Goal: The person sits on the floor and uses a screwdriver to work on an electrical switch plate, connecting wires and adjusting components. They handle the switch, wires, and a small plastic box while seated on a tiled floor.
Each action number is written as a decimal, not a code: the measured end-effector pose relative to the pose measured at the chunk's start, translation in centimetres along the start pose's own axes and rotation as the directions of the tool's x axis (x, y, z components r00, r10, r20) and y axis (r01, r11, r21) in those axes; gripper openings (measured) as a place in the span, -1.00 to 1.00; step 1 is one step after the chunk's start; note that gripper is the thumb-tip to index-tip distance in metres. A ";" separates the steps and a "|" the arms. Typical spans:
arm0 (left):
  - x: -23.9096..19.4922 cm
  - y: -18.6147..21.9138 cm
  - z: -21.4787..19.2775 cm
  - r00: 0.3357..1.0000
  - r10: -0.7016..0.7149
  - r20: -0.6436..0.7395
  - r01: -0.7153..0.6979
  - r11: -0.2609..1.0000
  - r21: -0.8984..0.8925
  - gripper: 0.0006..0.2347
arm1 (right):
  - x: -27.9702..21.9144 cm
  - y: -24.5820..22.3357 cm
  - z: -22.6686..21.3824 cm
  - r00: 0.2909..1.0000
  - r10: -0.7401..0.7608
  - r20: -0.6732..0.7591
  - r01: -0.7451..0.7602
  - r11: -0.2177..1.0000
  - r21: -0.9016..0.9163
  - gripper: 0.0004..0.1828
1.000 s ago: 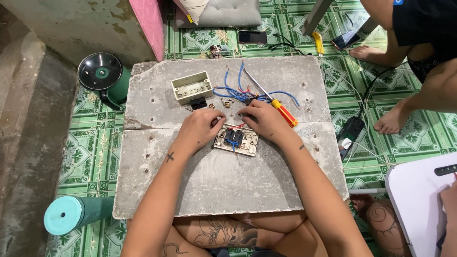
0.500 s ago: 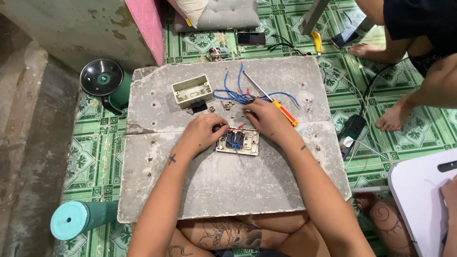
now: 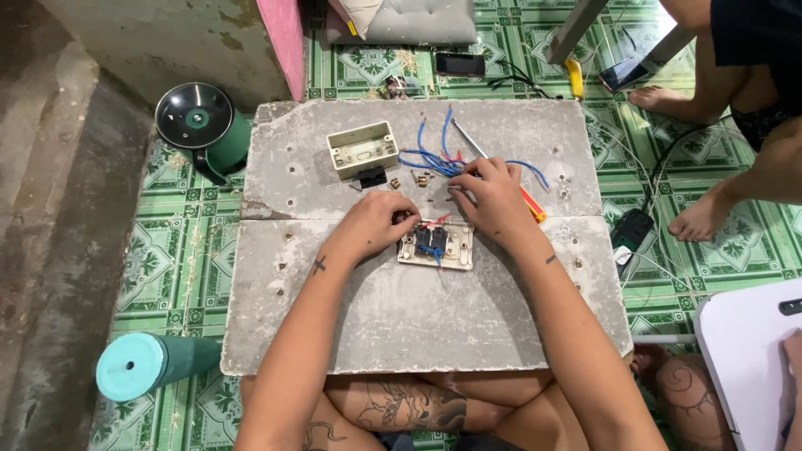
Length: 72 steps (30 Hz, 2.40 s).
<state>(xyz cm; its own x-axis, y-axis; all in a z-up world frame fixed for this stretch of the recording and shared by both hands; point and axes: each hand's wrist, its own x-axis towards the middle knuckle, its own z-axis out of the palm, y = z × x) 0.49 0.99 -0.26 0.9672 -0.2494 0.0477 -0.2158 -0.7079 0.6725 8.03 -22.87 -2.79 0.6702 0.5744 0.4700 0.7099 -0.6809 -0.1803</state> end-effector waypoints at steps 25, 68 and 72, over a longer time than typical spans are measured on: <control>0.0 -0.2 -0.3 0.995 -0.078 0.060 0.082 0.994 -0.077 -0.85 | 5.3 -2.2 -2.9 0.998 -0.038 0.056 0.004 0.858 0.514 -0.79; 0.4 -4.6 -1.2 0.591 -0.435 -0.679 -0.308 0.657 -0.688 -0.68 | -2.4 11.2 -3.2 0.946 0.313 -0.086 -0.297 0.941 0.161 -0.71; 0.4 -4.5 -2.2 0.524 -0.611 -0.593 -0.409 0.429 -0.805 -0.63 | -2.6 11.3 -2.8 0.940 0.336 -0.058 -0.328 0.937 0.119 -0.72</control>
<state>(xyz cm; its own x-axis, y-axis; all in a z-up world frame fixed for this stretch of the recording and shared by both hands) 2.20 5.57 -1.66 0.7184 0.6937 0.0515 -0.3806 0.3300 0.8639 13.73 -33.37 -3.61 0.8563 0.2847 0.4309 0.4711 -0.7725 -0.4259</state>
